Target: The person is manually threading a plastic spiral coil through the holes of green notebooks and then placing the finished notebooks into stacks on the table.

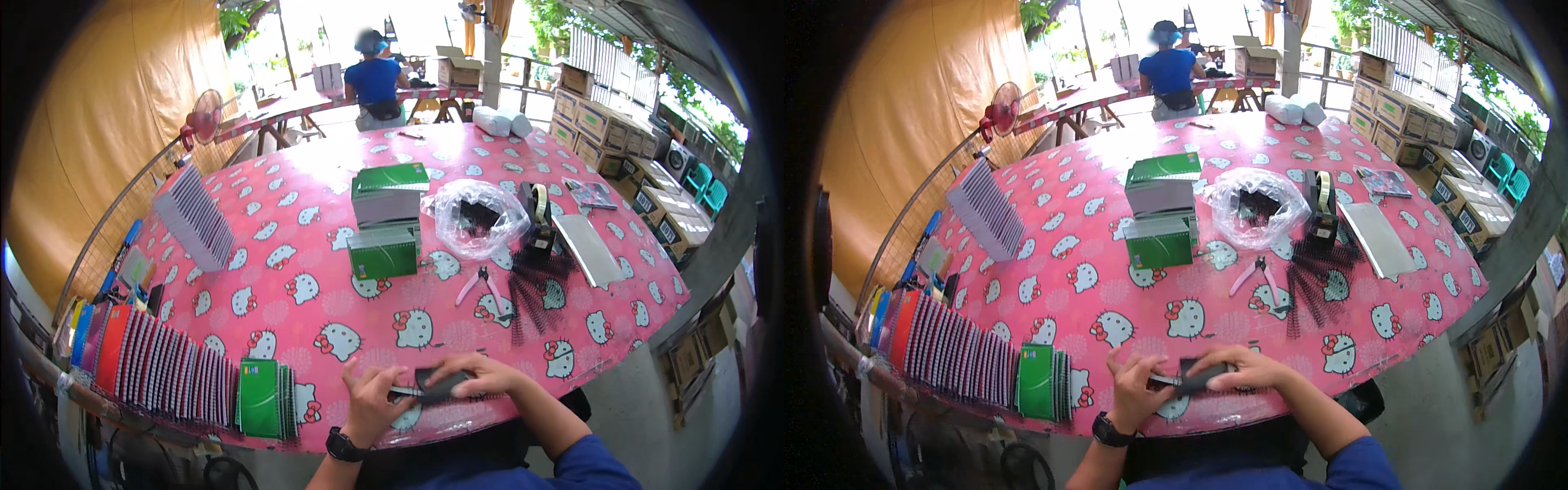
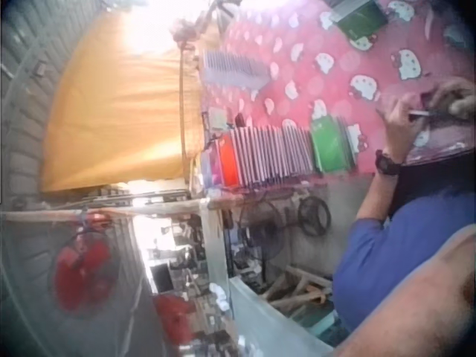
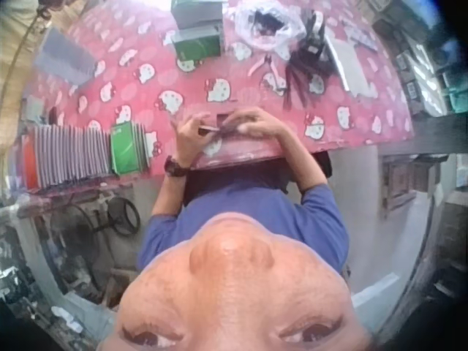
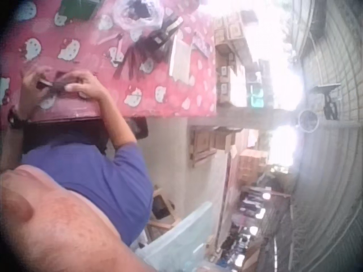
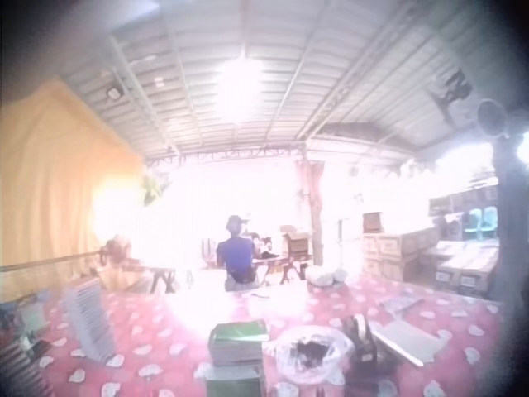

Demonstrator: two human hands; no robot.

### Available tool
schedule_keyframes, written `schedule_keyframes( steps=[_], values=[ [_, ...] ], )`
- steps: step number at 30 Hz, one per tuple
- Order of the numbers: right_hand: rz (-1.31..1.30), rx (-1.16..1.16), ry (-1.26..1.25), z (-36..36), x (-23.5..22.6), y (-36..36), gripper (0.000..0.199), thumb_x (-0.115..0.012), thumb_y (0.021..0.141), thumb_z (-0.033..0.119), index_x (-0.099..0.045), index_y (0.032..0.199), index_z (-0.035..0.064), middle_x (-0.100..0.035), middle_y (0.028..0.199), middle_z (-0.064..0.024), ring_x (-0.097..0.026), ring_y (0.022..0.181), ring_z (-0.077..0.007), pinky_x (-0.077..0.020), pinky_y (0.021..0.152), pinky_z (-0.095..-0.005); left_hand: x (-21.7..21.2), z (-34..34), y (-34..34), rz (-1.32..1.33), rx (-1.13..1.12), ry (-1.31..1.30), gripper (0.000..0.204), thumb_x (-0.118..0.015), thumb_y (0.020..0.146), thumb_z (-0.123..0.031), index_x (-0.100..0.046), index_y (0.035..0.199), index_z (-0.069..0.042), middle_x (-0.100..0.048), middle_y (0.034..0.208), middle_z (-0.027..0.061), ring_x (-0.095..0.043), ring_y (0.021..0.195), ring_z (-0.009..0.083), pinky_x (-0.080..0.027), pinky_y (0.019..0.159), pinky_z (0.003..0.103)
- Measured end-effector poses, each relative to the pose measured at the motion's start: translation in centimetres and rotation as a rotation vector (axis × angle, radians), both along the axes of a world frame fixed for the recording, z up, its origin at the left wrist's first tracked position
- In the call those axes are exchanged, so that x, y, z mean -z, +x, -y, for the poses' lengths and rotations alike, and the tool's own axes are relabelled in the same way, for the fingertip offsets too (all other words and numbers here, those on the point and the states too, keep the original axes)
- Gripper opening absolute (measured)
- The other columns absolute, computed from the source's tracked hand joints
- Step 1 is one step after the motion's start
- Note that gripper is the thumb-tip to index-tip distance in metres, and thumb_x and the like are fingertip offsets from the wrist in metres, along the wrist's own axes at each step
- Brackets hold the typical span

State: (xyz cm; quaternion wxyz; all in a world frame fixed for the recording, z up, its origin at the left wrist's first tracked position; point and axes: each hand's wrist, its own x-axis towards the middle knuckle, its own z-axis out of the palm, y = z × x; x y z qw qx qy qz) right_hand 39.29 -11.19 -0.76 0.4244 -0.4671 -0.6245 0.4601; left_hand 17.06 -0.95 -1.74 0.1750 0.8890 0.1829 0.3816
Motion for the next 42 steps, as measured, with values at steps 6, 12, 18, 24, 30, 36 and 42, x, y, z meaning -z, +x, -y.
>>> schedule_keyframes(
  steps=[6,12,18,24,30,36,42],
  values=[
    [-0.088,-0.191,0.067,-0.5,-1.6,0.0,0.043,-0.068,0.080,0.037,-0.067,0.110,0.0069,-0.056,0.120,-0.0210,-0.055,0.109,-0.0322,-0.0389,0.096,-0.0411,0.3,0.1,-0.5,0.015,-0.010,-0.059,0.063,-0.085,0.058,-0.031,-0.058,0.112,-0.013,-0.062,0.075,-0.0045,-0.061,0.077,0.0138,-0.021,0.103,0.049],
    [0.100,-0.011,0.027,-1.7,-1.8,0.1,0.053,-0.068,0.077,0.043,-0.066,0.113,0.0047,-0.056,0.122,-0.0187,-0.054,0.110,-0.0296,-0.0387,0.096,-0.0394,0.6,-1.4,-2.1,0.329,-0.145,-0.293,0.087,-0.082,0.067,-0.017,-0.030,0.136,-0.005,-0.050,0.120,0.0119,-0.050,0.111,0.0245,-0.028,0.106,0.045],
    [0.123,0.148,-0.059,-2.6,-0.7,-0.1,0.057,-0.069,0.072,0.046,-0.067,0.112,0.0059,-0.055,0.124,-0.0189,-0.056,0.108,-0.0296,-0.0418,0.092,-0.0373,4.0,-1.8,-2.5,0.494,0.147,-0.981,0.055,-0.066,0.079,0.005,-0.043,0.129,-0.002,-0.053,0.110,0.0062,-0.050,0.104,0.0130,-0.039,0.095,0.028],
    [0.332,0.108,0.068,-4.2,-0.8,-0.8,0.044,-0.074,0.073,0.033,-0.068,0.109,0.0086,-0.055,0.124,-0.0212,-0.052,0.115,-0.0324,-0.0393,0.097,-0.0404,3.6,-2.1,-2.5,0.580,0.131,-1.141,0.035,-0.057,0.086,0.008,-0.055,0.120,0.000,-0.058,0.102,0.0029,-0.054,0.098,0.0099,-0.044,0.089,0.024],
    [0.314,0.124,0.014,-5.1,-1.1,-1.5,0.045,-0.072,0.074,0.035,-0.068,0.110,0.0090,-0.054,0.125,-0.0203,-0.053,0.115,-0.0299,-0.0416,0.095,-0.0377,4.0,-2.4,-2.8,0.553,0.175,-1.136,0.031,-0.057,0.089,0.003,-0.057,0.119,0.000,-0.060,0.103,0.0027,-0.056,0.098,0.0096,-0.045,0.088,0.024],
    [0.221,0.030,0.036,-5.9,-1.4,-2.0,0.042,-0.070,0.076,0.035,-0.069,0.109,0.0091,-0.055,0.124,-0.0195,-0.055,0.111,-0.0287,-0.0421,0.093,-0.0373,4.0,-2.6,-2.8,0.498,0.141,-1.103,0.034,-0.057,0.088,0.003,-0.058,0.122,-0.001,-0.055,0.102,0.0001,-0.054,0.097,0.0086,-0.046,0.085,0.023],
    [0.317,0.100,0.030,-6.6,-1.3,-2.8,0.050,-0.077,0.071,0.037,-0.068,0.110,0.0082,-0.054,0.124,-0.0221,-0.051,0.115,-0.0347,-0.0382,0.100,-0.0424,3.3,-2.5,-2.5,0.496,0.137,-1.080,0.036,-0.057,0.088,0.003,-0.059,0.124,-0.003,-0.055,0.101,-0.0005,-0.054,0.097,0.0083,-0.045,0.085,0.021]
  ],
)
